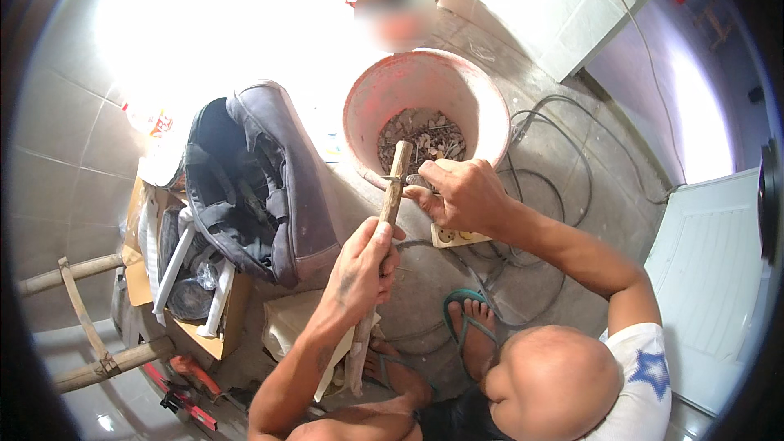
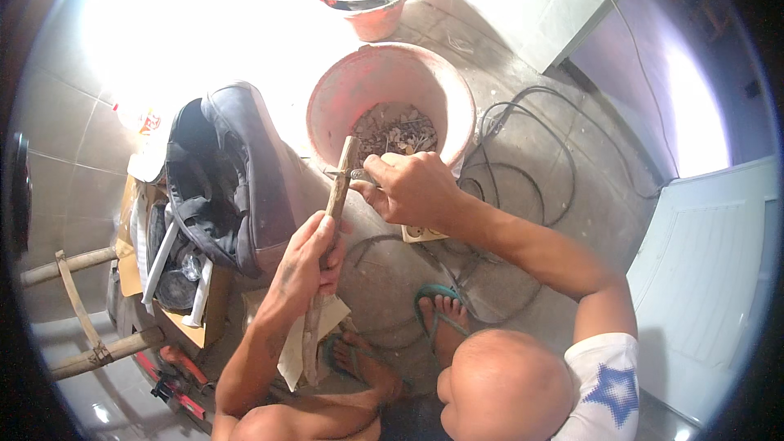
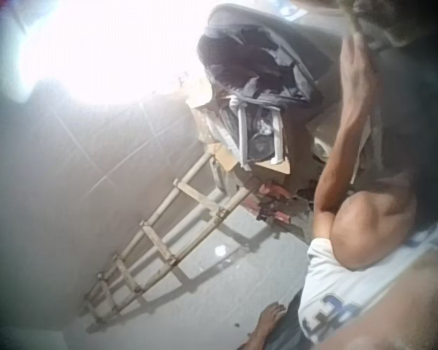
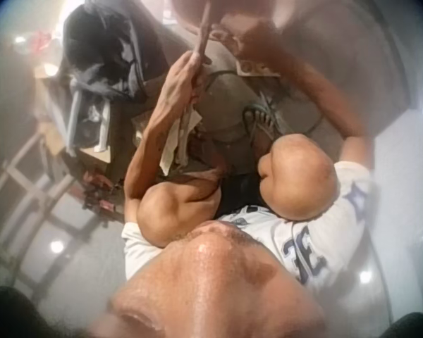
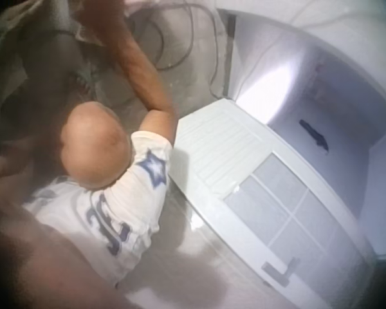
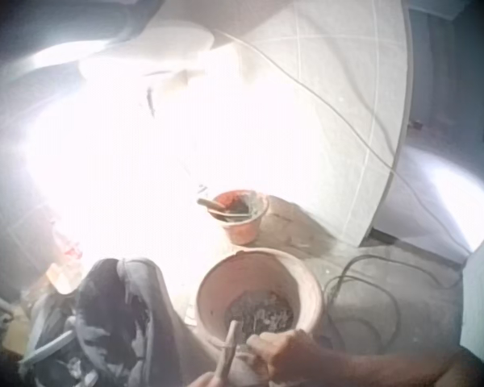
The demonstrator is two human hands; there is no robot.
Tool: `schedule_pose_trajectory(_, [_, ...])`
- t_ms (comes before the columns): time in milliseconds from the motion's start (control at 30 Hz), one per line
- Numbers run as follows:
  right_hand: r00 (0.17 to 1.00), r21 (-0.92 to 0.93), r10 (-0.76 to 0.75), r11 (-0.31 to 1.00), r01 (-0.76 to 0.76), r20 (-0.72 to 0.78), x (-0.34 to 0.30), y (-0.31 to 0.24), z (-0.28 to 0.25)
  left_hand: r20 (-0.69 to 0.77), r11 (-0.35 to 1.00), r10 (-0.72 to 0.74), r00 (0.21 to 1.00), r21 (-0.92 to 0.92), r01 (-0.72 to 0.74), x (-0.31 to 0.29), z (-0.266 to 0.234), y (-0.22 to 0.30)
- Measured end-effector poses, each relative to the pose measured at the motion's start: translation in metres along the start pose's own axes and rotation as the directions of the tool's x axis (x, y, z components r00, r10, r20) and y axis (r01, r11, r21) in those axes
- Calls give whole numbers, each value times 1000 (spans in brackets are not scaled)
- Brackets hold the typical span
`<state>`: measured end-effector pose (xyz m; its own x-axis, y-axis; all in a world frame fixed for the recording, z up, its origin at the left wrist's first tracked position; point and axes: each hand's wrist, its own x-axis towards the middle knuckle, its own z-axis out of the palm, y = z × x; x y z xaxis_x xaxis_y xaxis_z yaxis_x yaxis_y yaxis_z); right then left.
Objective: The person carves a wooden stick with a small knife while sitting on the floor of a room under construction.
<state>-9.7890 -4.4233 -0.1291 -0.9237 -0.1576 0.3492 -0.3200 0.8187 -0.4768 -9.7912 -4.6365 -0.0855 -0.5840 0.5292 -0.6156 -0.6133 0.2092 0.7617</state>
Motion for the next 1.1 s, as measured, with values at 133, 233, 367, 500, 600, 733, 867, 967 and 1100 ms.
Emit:
schedule_pose_trajectory(133, [994, -309, -111, 945, 108, 8, 5, 70, 18, -57, 996, -6, 998, 87, 11, -11, 7, -9])
schedule_pose_trajectory(233, [881, -116, 457, 875, -470, -123, 31, 78, -43, -38, 995, 44, 998, 91, -40, -30, 10, -7])
schedule_pose_trajectory(367, [935, 352, 350, 870, -344, 48, 17, 2, -37, -59, 985, 169, 984, -14, -170, -13, -4, 3])
schedule_pose_trajectory(500, [983, 312, 160, 933, -182, 94, 6, -19, -25, -45, 981, 188, 981, -42, -190, -8, 2, 7])
schedule_pose_trajectory(600, [992, 174, 18, 984, -40, 125, 6, -32, -21, 17, 994, 108, 994, -27, -108, -8, 0, 8])
schedule_pose_trajectory(733, [992, 128, -15, 992, -1, 124, 3, -32, -13, -38, 994, 99, 994, -47, -101, -12, 8, 9])
schedule_pose_trajectory(867, [1000, 40, 6, 999, -6, 13, 11, 0, -11, -39, 996, 89, 995, 5, -89, -12, 8, -10])
schedule_pose_trajectory(967, [979, 81, 199, 976, -202, 46, 18, 19, -23, -21, 991, 125, 992, 44, -124, -21, 12, -16])
schedule_pose_trajectory(1100, [980, 198, 99, 971, -132, 172, -4, -21, -25, -36, 997, -8, 999, -75, 5, -16, 6, -4])
